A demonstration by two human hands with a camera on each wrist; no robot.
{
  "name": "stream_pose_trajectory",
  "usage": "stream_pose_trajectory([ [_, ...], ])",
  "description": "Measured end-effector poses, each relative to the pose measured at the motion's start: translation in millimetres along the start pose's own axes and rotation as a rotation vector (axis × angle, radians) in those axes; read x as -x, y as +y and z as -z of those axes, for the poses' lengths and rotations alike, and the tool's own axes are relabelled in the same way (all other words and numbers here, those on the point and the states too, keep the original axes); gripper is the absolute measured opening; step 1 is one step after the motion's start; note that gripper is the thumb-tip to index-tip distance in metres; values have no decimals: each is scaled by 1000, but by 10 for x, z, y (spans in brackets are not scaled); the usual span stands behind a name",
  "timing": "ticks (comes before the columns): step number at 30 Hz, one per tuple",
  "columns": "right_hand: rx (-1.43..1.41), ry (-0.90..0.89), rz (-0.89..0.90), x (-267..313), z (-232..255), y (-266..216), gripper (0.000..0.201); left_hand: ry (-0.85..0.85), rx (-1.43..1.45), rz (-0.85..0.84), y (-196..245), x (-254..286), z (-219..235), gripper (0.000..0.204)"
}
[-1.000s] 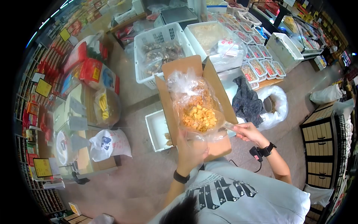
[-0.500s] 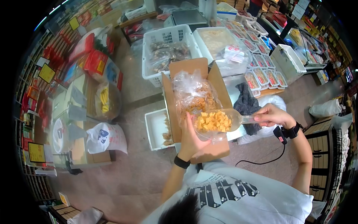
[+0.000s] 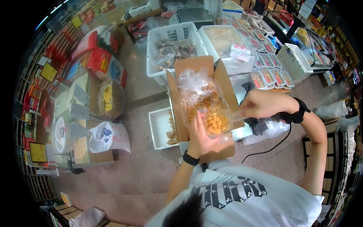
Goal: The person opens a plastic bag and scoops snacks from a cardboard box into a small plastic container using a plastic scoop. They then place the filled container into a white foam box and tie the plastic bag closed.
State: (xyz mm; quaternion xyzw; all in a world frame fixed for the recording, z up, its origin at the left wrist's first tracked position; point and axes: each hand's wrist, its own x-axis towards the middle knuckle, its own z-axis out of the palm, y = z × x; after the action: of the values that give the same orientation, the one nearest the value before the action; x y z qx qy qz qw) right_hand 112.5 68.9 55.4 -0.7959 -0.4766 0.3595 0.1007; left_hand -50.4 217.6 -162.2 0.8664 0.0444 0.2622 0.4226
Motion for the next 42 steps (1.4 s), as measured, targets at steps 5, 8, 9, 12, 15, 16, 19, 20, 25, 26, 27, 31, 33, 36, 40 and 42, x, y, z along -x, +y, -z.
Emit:
stream_pose_trajectory([
  [5, 185, -71, 1, -157, -33, -392, 31, 85, 52, 45, -70, 69, -117, 120],
  [8, 224, -108, -18, -216, -64, -537, 32, 133, 86, 88, -133, 131, -160, 121],
  [9, 239, -119, -30, -211, -55, -578, 32, 149, 94, 99, -161, 153, -171, 121],
  [12, 214, -83, -6, -153, -19, -595, 33, 178, 63, 86, -296, 230, -198, 123],
  [15, 135, -12, -10, -38, 6, -429, 34, 209, 112, 80, -305, 266, -177, 123],
  [16, 117, 37, 59, 7, 29, -311, 32, 224, 105, 61, -311, 280, -164, 123],
  [19, -249, 49, -221, 197, 146, -86, 30, 264, 54, 29, -354, 344, -117, 122],
  [20, -342, 82, -228, 219, 115, 91, 28, 274, 17, 36, -368, 394, -105, 121],
  [25, 278, 538, -19, -357, -847, 545, 24, 296, 20, 66, -378, 519, -44, 125],
  [26, 362, 528, -41, -543, -1022, 454, 21, 291, -30, 61, -347, 516, -19, 123],
  [27, 430, 506, -46, -765, -1222, 465, 16, 286, -80, 55, -330, 515, -6, 121],
  [31, 587, 467, 53, -1310, -1744, 614, 10, 302, -8, 31, -391, 568, -14, 122],
  [33, 627, 399, 41, -1354, -1884, 604, 10, 316, -14, 54, -364, 611, -17, 123],
  [36, 698, 287, 40, -1077, -1808, 523, 8, 271, 26, 47, -302, 648, 54, 124],
  [40, 572, 410, 74, -1080, -1488, 639, 7, 218, 27, 23, -357, 667, 40, 124],
  [42, 585, 549, 110, -1311, -1511, 756, 8, 232, 48, 55, -408, 686, 4, 125],
])
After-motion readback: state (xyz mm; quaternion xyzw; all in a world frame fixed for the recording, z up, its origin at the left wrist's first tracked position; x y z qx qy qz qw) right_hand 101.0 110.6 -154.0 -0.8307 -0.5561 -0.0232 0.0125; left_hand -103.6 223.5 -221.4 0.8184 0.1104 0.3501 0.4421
